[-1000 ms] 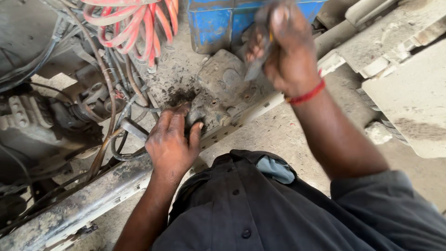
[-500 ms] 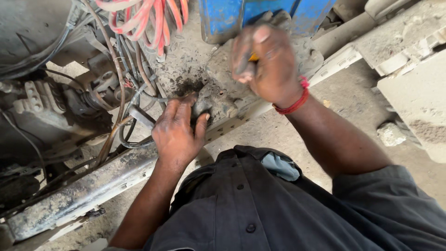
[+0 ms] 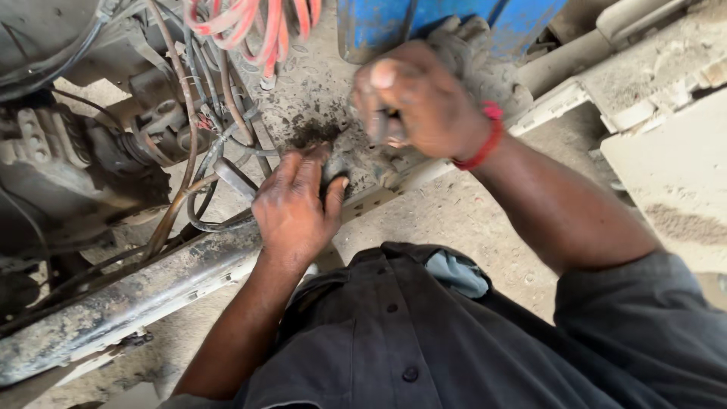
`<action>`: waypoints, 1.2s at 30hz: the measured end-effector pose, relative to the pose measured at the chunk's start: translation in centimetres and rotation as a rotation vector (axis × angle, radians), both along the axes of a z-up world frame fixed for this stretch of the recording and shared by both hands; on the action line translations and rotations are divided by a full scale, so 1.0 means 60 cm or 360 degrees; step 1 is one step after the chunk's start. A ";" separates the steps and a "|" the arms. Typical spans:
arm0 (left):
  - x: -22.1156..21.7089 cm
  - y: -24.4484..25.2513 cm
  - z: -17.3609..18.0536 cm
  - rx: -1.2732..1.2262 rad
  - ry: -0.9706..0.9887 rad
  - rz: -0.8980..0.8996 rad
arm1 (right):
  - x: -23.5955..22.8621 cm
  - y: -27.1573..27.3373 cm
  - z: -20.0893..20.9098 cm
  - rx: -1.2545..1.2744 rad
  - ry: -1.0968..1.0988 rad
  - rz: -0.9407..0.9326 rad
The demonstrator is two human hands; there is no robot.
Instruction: The person scrapes grease and debris from a mechanical engine part and uses a tool to pry or work on its external surfaces while it is attached to a vehicle frame.
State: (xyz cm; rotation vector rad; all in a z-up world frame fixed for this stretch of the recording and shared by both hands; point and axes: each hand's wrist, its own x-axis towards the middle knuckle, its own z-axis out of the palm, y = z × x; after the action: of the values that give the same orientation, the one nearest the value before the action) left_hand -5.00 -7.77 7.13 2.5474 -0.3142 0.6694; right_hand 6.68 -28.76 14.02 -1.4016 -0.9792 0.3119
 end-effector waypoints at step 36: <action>0.024 -0.020 -0.003 -0.0051 0.0230 0.0378 | 0.022 -0.018 -0.037 0.0506 -0.0191 0.0142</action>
State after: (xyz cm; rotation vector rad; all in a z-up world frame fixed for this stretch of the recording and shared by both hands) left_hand -3.58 -8.98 6.95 2.6084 0.0493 0.5650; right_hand 8.02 -29.85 11.77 -1.0988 -1.1378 0.1309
